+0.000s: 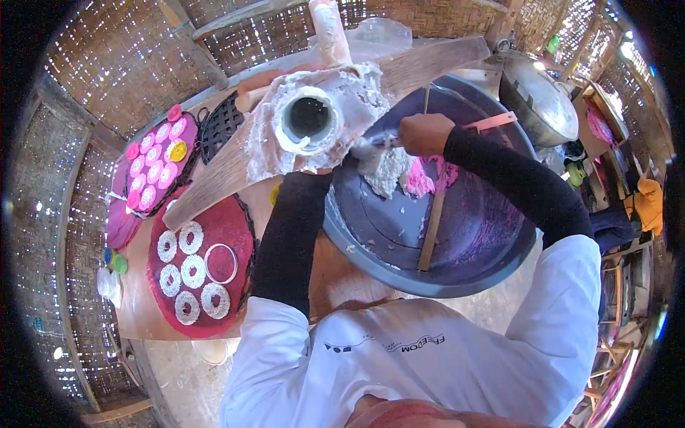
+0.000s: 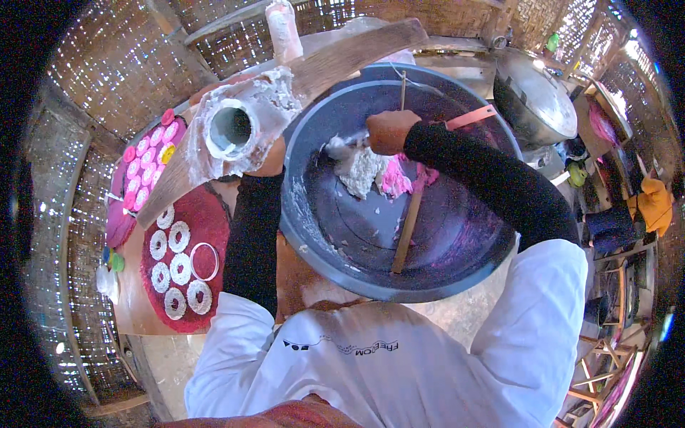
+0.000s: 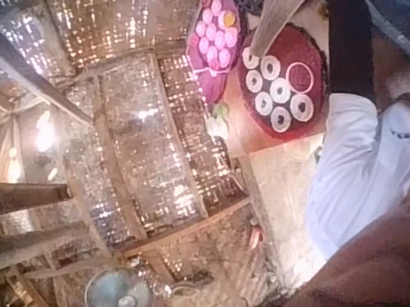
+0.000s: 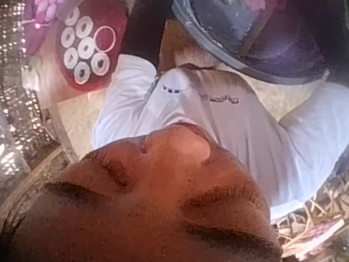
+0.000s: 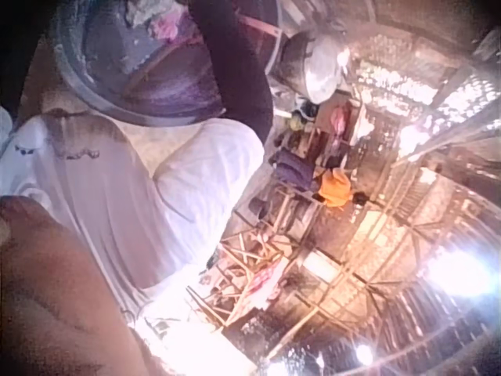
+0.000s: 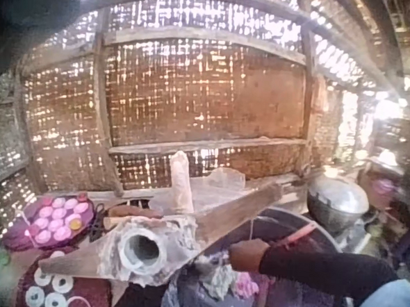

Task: The person fills a wooden mold with white batter using a spoon, presses it down, and releases the shaped cakes onto a tray before repeating the process with pink batter.

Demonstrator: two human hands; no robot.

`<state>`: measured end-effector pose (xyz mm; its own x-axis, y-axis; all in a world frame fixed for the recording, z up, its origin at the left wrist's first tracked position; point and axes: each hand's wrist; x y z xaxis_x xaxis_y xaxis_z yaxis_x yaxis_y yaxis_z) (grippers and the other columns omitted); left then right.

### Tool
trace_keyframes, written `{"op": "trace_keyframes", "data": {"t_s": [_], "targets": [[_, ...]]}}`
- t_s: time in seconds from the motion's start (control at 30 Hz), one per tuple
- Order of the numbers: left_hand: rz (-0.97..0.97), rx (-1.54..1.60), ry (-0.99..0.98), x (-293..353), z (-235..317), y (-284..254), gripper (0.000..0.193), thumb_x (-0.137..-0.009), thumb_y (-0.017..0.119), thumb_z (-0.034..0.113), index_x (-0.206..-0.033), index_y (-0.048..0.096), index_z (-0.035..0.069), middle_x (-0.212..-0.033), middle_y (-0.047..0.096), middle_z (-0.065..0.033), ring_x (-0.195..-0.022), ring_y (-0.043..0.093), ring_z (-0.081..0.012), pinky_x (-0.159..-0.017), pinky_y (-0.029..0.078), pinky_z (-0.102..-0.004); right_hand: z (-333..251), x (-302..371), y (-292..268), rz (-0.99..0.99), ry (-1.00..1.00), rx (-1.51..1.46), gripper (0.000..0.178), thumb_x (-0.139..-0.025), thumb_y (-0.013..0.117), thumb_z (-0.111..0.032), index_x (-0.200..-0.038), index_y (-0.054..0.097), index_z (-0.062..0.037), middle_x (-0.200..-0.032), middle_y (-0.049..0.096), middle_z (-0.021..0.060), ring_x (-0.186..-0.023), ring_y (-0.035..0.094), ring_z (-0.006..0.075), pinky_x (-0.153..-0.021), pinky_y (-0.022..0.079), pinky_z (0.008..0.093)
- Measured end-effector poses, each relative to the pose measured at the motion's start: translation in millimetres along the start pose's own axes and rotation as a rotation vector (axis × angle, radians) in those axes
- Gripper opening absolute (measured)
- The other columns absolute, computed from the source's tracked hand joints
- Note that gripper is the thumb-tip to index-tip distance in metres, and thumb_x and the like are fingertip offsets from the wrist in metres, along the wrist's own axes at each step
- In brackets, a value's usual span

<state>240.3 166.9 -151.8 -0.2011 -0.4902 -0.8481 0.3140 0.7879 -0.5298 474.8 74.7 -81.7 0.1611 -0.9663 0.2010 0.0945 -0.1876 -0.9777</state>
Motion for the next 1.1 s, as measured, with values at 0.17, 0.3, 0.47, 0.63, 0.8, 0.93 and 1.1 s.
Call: {"op": "trace_keyframes", "data": {"t_s": [0.17, 0.3, 0.47, 0.63, 0.8, 0.93, 1.1], "targets": [[0.221, 0.117, 0.036, -2, -1, -1, 0.039, -0.076, 0.060, 0.026, -0.108, 0.051, 0.004, -0.105, 0.055, -0.0134, -0.096, 0.052, -0.0271, -0.084, 0.040, -0.0403, -3, 7, -20, 0.037, 0.106, 0.037, 0.024, -0.069, 0.051, -0.021, -0.075, 0.063, -0.0013, -0.078, 0.062, 0.0210, -0.076, 0.061, 0.0354, -0.064, 0.051, 0.0425], [0.208, 0.407, 0.000, -20, 11, -22, 0.039, -0.075, 0.062, 0.021, -0.106, 0.049, 0.002, -0.099, 0.057, -0.0138, -0.087, 0.055, -0.0240, -0.077, 0.044, -0.0351, -1, 16, -9, 0.095, 0.000, 0.015, 0.024, -0.072, 0.050, -0.022, -0.073, 0.063, -0.0014, -0.074, 0.062, 0.0195, -0.071, 0.062, 0.0348, -0.060, 0.050, 0.0431], [0.275, 1.256, -0.056, -79, -6, -108, 0.039, -0.074, 0.065, 0.016, -0.104, 0.045, -0.002, -0.091, 0.059, -0.0142, -0.077, 0.059, -0.0201, -0.068, 0.049, -0.0286, 22, 79, -53, 0.046, -0.214, -0.260, 0.029, -0.085, 0.045, -0.025, -0.084, 0.059, 0.0002, -0.064, 0.055, 0.0171, -0.057, 0.056, 0.0256, -0.056, 0.044, 0.0360], [-0.385, 1.541, -0.485, -102, -21, -199, 0.019, -0.072, 0.065, 0.007, -0.087, 0.058, -0.004, -0.084, 0.062, -0.0115, -0.070, 0.061, -0.0167, -0.060, 0.052, -0.0269, 14, 168, -89, -0.097, 0.056, -0.850, 0.028, -0.088, 0.046, -0.024, -0.096, 0.057, 0.0001, -0.053, 0.045, -0.0013, -0.045, 0.041, 0.0062, -0.040, 0.032, 0.0220], [-0.039, 1.014, -0.314, -46, -57, -134, 0.033, -0.057, 0.078, 0.014, -0.078, 0.054, 0.005, -0.076, 0.059, -0.0064, -0.069, 0.057, -0.0195, -0.064, 0.041, -0.0321, -10, 190, -83, -0.398, -0.034, -1.405, 0.024, -0.090, 0.043, -0.025, -0.101, 0.053, -0.0068, -0.053, 0.033, -0.0046, -0.039, 0.027, 0.0028, -0.034, 0.018, 0.0179], [0.134, 0.672, -0.067, -34, -50, -153, 0.040, -0.054, 0.078, 0.016, -0.083, 0.052, 0.009, -0.076, 0.057, -0.0037, -0.072, 0.055, -0.0223, -0.071, 0.037, -0.0346, -46, 181, -78, -0.536, -0.151, -1.544, 0.031, -0.090, 0.044, -0.028, -0.106, 0.051, -0.0031, -0.052, 0.032, -0.0044, -0.037, 0.023, 0.0025, -0.033, 0.017, 0.0176], [0.335, 0.477, 0.378, -37, -50, -216, 0.030, -0.059, 0.075, 0.019, -0.078, 0.053, 0.010, -0.079, 0.054, -0.0023, -0.077, 0.054, -0.0206, -0.072, 0.036, -0.0343, -81, 178, -84, -0.566, -0.098, -1.464, 0.030, -0.090, 0.044, -0.027, -0.106, 0.052, -0.0031, -0.051, 0.033, -0.0051, -0.037, 0.025, 0.0028, -0.033, 0.019, 0.0190]]}}
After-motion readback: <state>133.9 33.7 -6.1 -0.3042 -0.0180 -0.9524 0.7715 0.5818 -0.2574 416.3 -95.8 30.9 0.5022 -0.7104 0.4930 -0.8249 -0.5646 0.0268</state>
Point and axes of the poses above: each hand's wrist, its own x-axis away from the middle knuckle, its own y-axis out of the palm, z = x × y
